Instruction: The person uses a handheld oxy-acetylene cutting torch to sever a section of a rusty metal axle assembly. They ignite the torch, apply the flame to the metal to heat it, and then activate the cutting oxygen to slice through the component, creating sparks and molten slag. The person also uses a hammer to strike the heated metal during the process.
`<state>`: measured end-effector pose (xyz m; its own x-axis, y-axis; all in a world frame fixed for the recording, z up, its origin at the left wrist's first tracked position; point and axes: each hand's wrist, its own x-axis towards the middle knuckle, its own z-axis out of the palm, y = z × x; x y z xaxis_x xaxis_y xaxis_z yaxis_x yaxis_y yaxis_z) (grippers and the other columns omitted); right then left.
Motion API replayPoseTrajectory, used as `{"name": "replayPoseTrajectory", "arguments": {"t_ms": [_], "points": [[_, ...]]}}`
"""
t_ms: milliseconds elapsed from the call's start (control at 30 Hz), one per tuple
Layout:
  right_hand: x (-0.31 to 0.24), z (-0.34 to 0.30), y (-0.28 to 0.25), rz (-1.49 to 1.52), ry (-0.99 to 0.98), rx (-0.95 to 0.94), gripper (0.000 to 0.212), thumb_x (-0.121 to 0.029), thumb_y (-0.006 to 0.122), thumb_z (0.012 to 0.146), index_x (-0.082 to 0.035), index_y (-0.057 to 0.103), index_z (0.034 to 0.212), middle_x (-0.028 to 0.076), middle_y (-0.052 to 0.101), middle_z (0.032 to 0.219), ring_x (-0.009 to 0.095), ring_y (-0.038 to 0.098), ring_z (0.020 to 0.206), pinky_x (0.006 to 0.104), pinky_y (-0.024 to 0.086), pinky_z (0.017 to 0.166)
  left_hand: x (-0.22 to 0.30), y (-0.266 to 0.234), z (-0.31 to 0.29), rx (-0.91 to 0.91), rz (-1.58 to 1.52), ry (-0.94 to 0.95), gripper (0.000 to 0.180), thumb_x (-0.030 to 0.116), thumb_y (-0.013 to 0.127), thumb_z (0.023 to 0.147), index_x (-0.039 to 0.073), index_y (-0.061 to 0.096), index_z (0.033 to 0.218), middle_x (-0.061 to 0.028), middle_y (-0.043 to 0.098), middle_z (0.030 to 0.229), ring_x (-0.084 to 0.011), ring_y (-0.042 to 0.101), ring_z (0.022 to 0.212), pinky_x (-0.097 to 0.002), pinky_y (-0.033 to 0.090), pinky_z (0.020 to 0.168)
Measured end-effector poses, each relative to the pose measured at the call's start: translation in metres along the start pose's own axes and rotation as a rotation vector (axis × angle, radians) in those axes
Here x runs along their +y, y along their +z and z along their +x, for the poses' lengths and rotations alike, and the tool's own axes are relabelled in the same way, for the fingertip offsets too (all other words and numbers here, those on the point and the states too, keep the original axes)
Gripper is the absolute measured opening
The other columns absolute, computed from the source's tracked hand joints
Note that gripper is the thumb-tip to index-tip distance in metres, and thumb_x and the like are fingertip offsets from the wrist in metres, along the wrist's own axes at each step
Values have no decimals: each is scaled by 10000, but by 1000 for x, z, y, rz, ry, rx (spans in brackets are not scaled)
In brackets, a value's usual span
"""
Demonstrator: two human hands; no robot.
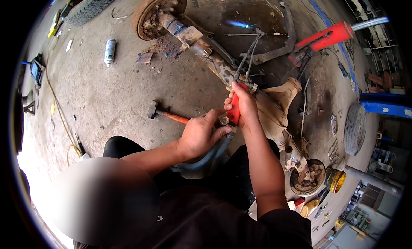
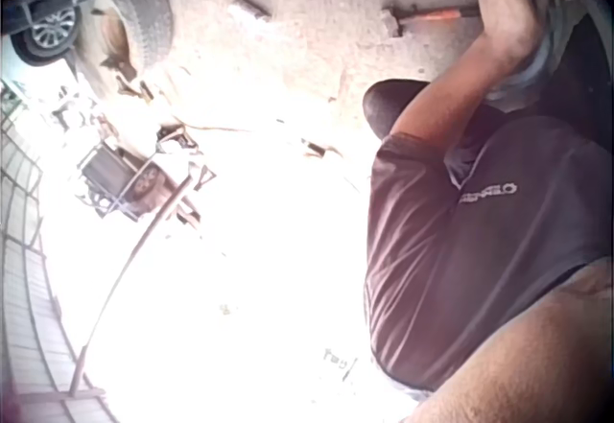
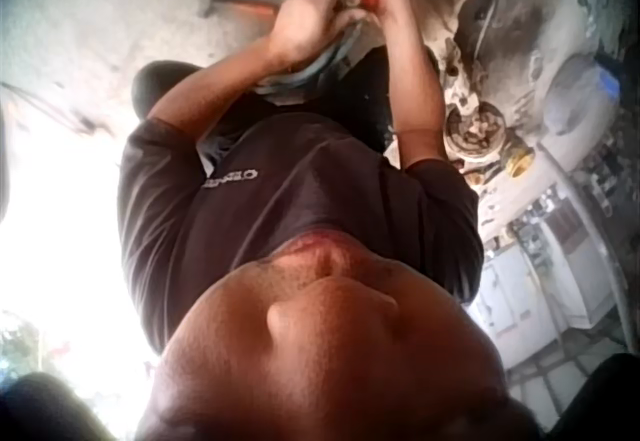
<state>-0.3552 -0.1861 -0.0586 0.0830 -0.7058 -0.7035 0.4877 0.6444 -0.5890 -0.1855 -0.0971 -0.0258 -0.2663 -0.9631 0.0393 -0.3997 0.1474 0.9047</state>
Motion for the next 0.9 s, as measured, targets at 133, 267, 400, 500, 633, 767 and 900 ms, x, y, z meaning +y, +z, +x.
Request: {"name": "replayPoseTrajectory", "arguments": {"t_ms": [133,267,400,500,633,767,900], "points": [[-5,-2,5,-111,-39,-69,324,-406,643,990,-94,556,984,20,552,766,142,557,595,270,451,504,-2,-12,7,114,100,25,543,410,672,946,-25,571,1254,-152,660,783,-337,674,710,-416,533,655],[-12,-3,20,-186,-19,-227,372,-440,599,1009,-70,572,979,46,601,761,156,614,598,293,474,482,-13,-51,38,381,32,125,478,461,635,954,-3,635,1070,-181,661,872,-383,659,745,-434,527,642],[9,25,34,-519,-199,-79,364,-421,601,1014,-66,562,944,29,534,670,165,548,464,321,445,412,-19,-68,63,395,174,109,382,363,693,924,2,651,1043,-160,643,874,-362,650,765,-423,529,670],[20,33,37,-365,-119,-45,355,-407,602,1016,-67,546,932,21,492,672,158,551,491,312,450,425,-29,-69,73,365,381,154,350,304,737,886,22,681,1086,-151,646,942,-353,653,861,-429,538,732],[25,43,39,-339,-88,-159,303,-352,565,1039,-71,531,933,23,486,694,154,557,514,304,459,444,-35,-64,83,289,458,184,360,321,731,881,31,686,1090,-139,634,950,-356,628,945,-440,531,780],[36,56,52,-388,-55,-247,216,-277,491,1057,-73,509,987,41,536,688,157,560,514,309,470,461,-46,-62,100,228,503,207,347,310,733,867,42,692,1083,-137,631,992,-356,606,994,-441,521,824],[35,67,58,-492,-7,-304,196,-249,464,1047,-68,488,977,58,573,640,163,567,494,323,469,464,-52,-58,118,185,577,199,319,288,729,850,47,693,1055,-140,625,1008,-357,584,1024,-440,512,858]]}}
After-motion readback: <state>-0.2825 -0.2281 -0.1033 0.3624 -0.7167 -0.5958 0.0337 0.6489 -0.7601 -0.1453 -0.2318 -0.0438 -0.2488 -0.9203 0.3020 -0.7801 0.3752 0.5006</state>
